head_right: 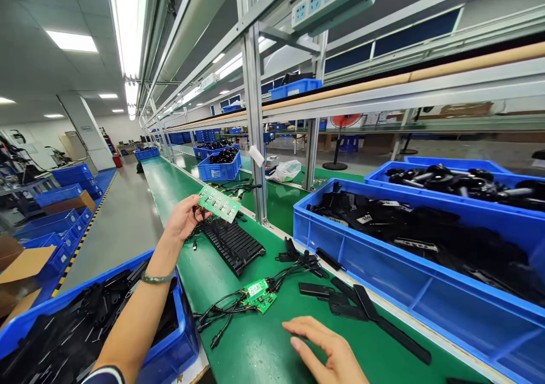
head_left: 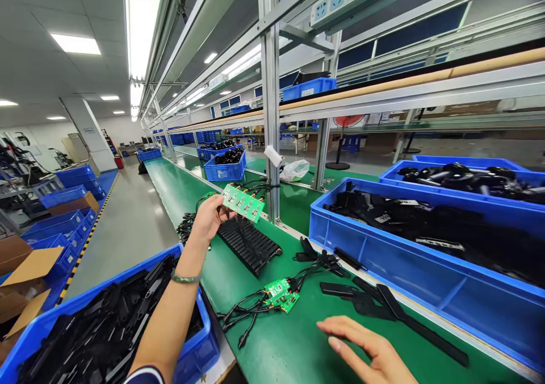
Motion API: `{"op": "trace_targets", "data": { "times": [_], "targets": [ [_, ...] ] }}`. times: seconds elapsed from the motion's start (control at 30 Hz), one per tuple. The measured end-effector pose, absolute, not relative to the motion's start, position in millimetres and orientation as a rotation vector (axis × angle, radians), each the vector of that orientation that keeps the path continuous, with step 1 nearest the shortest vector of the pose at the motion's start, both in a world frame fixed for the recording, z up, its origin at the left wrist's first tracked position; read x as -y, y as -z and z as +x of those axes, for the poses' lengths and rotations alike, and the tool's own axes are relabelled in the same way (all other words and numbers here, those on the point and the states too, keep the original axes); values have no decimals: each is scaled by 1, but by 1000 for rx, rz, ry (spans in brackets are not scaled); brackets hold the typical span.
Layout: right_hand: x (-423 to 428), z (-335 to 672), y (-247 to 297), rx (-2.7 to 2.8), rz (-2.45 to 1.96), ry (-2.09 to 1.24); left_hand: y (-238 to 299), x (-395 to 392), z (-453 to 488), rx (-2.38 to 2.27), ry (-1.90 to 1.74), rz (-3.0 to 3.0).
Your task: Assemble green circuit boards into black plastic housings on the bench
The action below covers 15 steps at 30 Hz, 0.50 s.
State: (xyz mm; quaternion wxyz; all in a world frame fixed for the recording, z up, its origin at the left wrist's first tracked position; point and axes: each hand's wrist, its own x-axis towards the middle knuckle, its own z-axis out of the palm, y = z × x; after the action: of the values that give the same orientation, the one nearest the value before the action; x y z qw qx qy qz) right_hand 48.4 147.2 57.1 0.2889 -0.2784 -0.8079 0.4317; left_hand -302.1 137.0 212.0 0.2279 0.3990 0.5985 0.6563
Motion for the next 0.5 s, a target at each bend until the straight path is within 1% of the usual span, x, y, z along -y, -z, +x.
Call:
{"op": "trace_targets", "data": {
  "times": [0.1, 0.17, 0.23, 0.33, 0.43, 0.5],
  "targets": [
    [-141, 45, -85, 1881, -800, -1387, -204, -108, -254, -1351, -1762, 1056],
    [-137, 45, -99, 1642, -786, -1535, -188, -92, -219, -1012, -1648, 906],
    [-132, 46, -106, 1407, -753, -1662, -163, -79, -184, -839, -1501, 797],
    [-126, 50, -104, 1198, -798, -1822, -120, -68, -143, -750, -1301, 686],
    [-121, 60, -92, 1201, -897, -1894, -82, -71, -124, -738, -1163, 634],
    [-118, 66, -83, 1258, -887, -1931, -65, -78, -120, -784, -1063, 642]
  ]
}}
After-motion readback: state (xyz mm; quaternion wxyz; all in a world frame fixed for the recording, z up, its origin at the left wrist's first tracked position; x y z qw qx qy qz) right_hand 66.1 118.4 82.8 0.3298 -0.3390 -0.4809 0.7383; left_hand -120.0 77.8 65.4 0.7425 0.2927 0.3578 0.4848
